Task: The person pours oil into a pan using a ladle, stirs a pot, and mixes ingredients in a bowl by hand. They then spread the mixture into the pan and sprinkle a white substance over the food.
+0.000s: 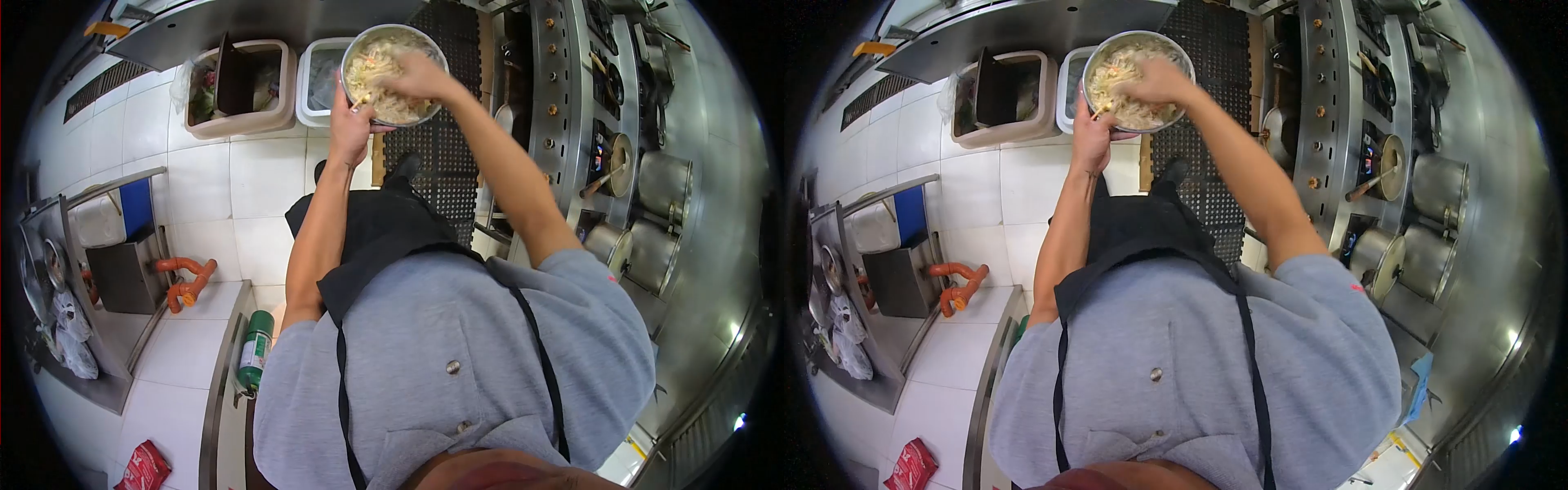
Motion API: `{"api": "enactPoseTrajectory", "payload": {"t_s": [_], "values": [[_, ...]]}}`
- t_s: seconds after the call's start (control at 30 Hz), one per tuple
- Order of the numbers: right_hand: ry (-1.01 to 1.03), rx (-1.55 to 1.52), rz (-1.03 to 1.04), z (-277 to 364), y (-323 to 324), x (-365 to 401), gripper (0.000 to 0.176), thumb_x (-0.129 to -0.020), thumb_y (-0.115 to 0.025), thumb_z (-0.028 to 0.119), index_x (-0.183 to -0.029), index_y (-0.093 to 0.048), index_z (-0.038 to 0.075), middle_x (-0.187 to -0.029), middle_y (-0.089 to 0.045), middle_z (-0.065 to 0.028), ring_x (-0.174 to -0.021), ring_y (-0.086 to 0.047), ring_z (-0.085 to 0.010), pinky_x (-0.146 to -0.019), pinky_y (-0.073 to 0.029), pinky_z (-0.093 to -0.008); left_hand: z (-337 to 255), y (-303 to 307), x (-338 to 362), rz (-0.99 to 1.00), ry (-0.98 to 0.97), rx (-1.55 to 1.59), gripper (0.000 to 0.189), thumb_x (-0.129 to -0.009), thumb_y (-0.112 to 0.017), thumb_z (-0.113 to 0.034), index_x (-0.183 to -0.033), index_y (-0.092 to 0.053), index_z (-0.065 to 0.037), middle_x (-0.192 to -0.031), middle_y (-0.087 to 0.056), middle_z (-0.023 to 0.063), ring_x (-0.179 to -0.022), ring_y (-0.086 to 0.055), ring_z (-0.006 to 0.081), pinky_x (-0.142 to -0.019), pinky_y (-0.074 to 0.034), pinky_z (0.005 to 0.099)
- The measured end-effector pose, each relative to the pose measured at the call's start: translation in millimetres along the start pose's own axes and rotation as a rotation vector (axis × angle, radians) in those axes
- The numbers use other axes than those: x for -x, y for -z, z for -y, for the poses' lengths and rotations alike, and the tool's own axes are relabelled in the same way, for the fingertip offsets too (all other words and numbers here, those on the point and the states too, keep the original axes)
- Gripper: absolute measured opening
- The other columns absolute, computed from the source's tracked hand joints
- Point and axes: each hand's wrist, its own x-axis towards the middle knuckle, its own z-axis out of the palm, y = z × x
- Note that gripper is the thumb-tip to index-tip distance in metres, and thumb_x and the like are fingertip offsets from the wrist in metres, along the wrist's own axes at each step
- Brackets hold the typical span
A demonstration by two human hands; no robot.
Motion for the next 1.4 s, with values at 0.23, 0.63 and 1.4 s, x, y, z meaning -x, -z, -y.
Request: {"api": "enactPoseTrajectory", "payload": {"t_s": [0.23, 0.63, 1.4], "values": [[0.126, 0.283, 0.222, 3, 0, -1, 0.068, -0.064, -0.076, 0.021, -0.129, -0.055, 0.021, -0.103, -0.065, -0.0217, -0.093, -0.065, -0.0341, -0.080, -0.053, -0.0413, 11, 9, 4, -0.003, 0.060, -0.015, 0.078, -0.078, -0.041, 0.012, -0.145, -0.014, -0.017, -0.127, -0.051, 0.0157, -0.097, -0.065, 0.0294, -0.063, -0.063, 0.0348], [-0.634, -1.793, 0.165, -12, -37, 22, 0.054, -0.078, -0.067, 0.012, -0.126, -0.049, -0.001, -0.114, -0.062, -0.0187, -0.098, -0.064, -0.0306, -0.090, -0.052, -0.0454, 32, -9, 10, -0.036, 0.051, -0.151, 0.087, -0.080, -0.039, 0.013, -0.150, -0.001, -0.021, -0.138, -0.039, 0.0157, -0.105, -0.061, 0.0307, -0.065, -0.063, 0.0376], [-0.294, -0.766, 0.048, -26, 1, -6, 0.064, -0.070, -0.075, 0.013, -0.125, -0.050, -0.008, -0.107, -0.066, -0.0172, -0.094, -0.066, -0.0274, -0.087, -0.052, -0.0350, 2, -26, -19, -0.027, 0.065, -0.091, 0.087, -0.074, -0.040, 0.015, -0.148, -0.012, -0.021, -0.129, -0.049, 0.0157, -0.095, -0.065, 0.0310, -0.058, -0.063, 0.0345]]}}
